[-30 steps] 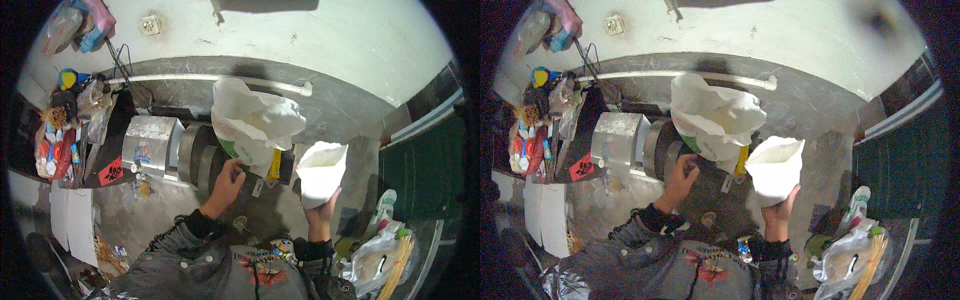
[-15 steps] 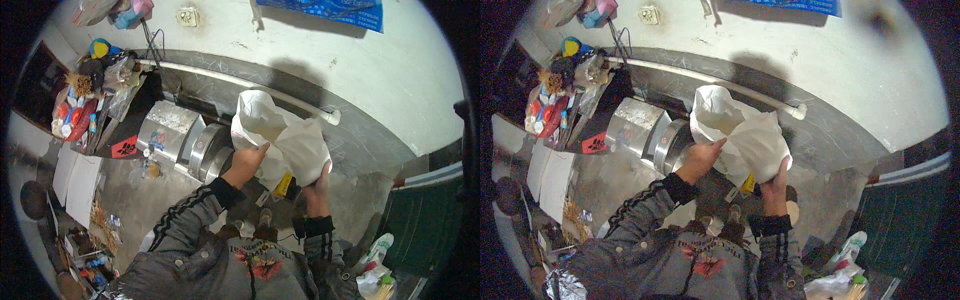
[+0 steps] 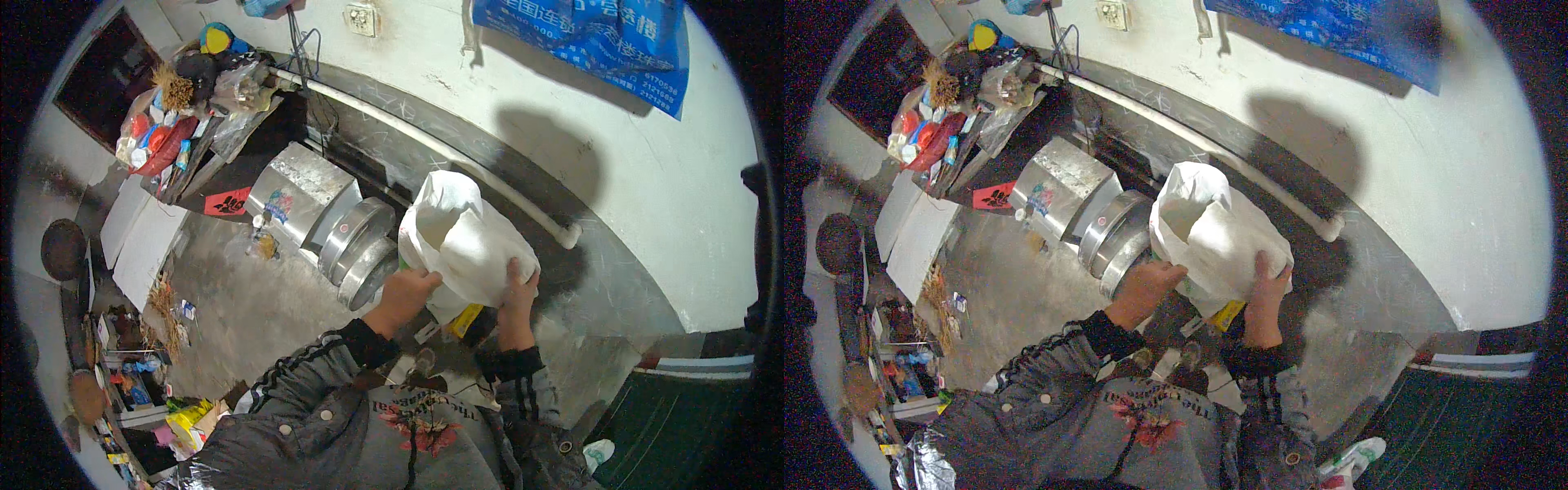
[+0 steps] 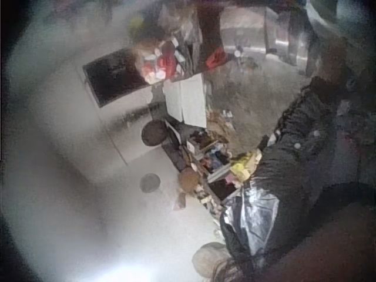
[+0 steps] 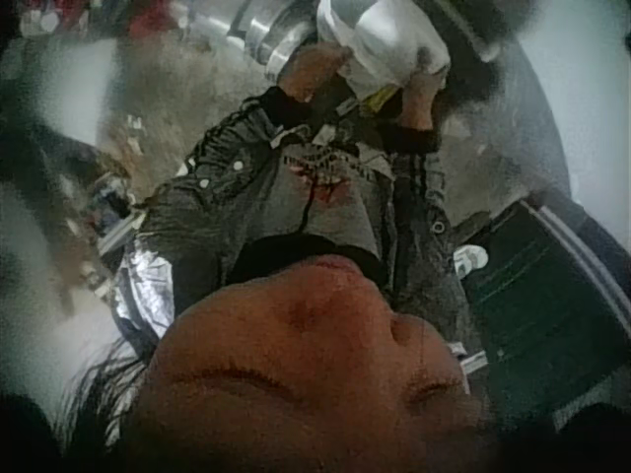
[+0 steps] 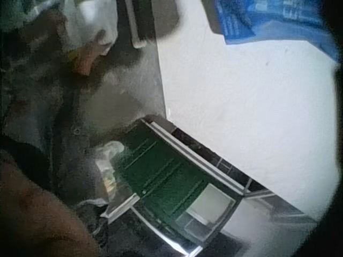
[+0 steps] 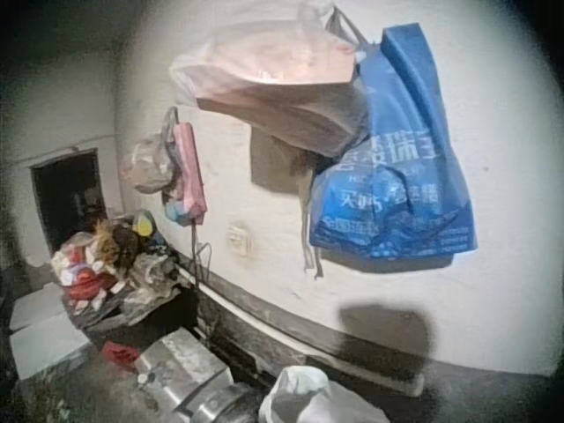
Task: The person sits on the floor and uses a yellow utility knife to cut small pieces of material from a metal tray. They handle the cut pieces and place them into a white bag.
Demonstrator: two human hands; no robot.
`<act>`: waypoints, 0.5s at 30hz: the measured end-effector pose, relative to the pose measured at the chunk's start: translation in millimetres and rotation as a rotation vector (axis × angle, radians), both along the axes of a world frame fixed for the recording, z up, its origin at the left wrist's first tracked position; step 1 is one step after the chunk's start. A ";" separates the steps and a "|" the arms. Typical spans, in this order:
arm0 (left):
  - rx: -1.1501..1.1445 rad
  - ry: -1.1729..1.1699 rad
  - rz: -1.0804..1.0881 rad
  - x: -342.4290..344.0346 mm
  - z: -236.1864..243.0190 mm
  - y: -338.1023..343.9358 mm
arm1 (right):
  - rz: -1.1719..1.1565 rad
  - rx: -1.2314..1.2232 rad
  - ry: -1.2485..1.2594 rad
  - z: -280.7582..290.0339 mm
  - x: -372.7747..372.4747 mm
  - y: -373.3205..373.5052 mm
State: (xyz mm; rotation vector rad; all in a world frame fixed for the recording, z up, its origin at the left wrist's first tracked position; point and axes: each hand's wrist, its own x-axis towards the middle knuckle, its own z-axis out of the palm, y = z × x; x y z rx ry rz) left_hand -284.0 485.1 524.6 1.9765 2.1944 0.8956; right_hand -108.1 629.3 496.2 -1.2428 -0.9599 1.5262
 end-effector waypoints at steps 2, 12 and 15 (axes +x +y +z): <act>-0.005 -0.053 -0.010 2.2 -0.6 0.7 | 0.019 0.052 -0.179 -10.2 -4.6 8.1; -0.100 0.081 -0.007 20.5 -7.5 5.8 | 0.200 0.176 -0.783 -87.4 -28.5 52.2; -0.086 0.044 -0.005 19.0 -9.6 3.3 | 0.239 0.212 -0.868 -99.1 -30.6 60.1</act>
